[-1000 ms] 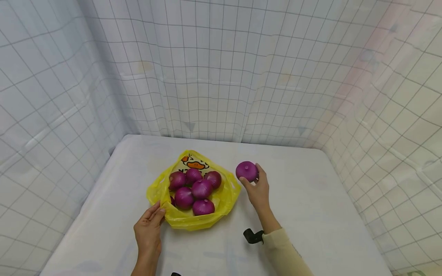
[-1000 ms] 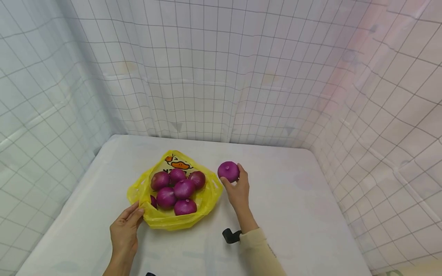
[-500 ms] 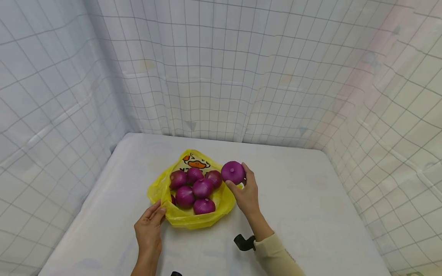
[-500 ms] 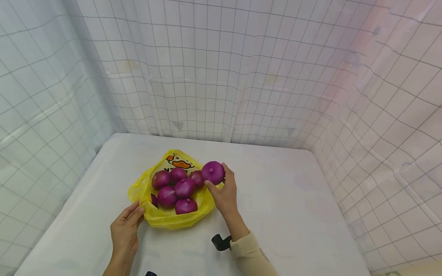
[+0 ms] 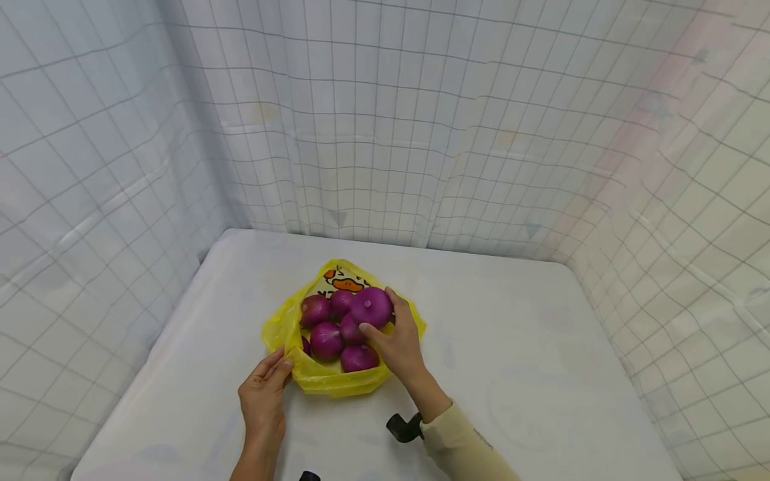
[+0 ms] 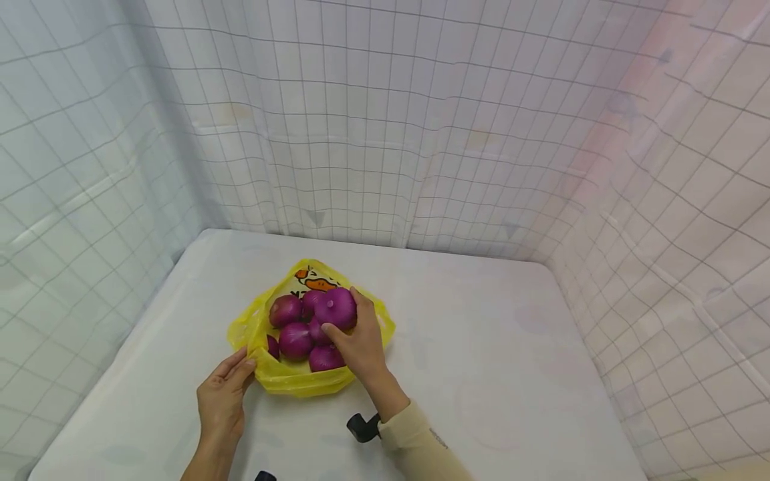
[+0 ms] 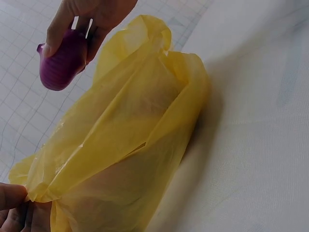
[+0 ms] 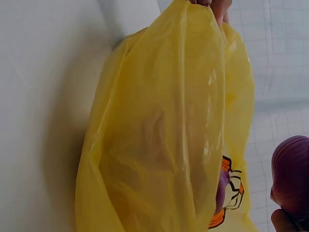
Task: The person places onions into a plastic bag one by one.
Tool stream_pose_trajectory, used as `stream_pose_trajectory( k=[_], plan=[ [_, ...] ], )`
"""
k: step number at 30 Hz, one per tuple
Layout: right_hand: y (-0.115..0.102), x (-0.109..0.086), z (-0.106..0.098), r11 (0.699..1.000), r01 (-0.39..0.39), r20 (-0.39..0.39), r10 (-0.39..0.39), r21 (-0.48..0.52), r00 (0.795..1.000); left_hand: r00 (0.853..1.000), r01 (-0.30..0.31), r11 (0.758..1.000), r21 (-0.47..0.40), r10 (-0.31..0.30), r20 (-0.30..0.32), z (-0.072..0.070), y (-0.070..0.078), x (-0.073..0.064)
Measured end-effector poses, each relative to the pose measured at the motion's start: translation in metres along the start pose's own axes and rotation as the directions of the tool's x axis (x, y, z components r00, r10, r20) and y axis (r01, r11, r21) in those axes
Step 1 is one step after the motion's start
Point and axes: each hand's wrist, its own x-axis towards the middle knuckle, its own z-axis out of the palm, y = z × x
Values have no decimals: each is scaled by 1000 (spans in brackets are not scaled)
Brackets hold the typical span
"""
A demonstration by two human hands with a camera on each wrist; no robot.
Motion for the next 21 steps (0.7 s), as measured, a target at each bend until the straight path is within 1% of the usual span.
stream_pose_trajectory(
  k=[7, 9, 14, 21],
  plan=[
    [-5, 14, 24, 998, -10, 72, 15, -65, 997, 1000, 4, 1000, 16, -3, -5, -2, 0, 0],
    [-4, 18, 28, 995, -25, 83, 33, -98, 996, 1000, 2, 1000, 19, -2, -7, -1, 0, 0],
    [-2, 25, 39, 985, -29, 104, 48, -173, 993, 1000, -5, 1000, 20, 5, -10, -1, -1, 0],
    [3, 30, 51, 970, -14, 135, 48, -243, 990, 1000, -13, 1000, 13, 13, 1, -1, 0, -1]
  ],
)
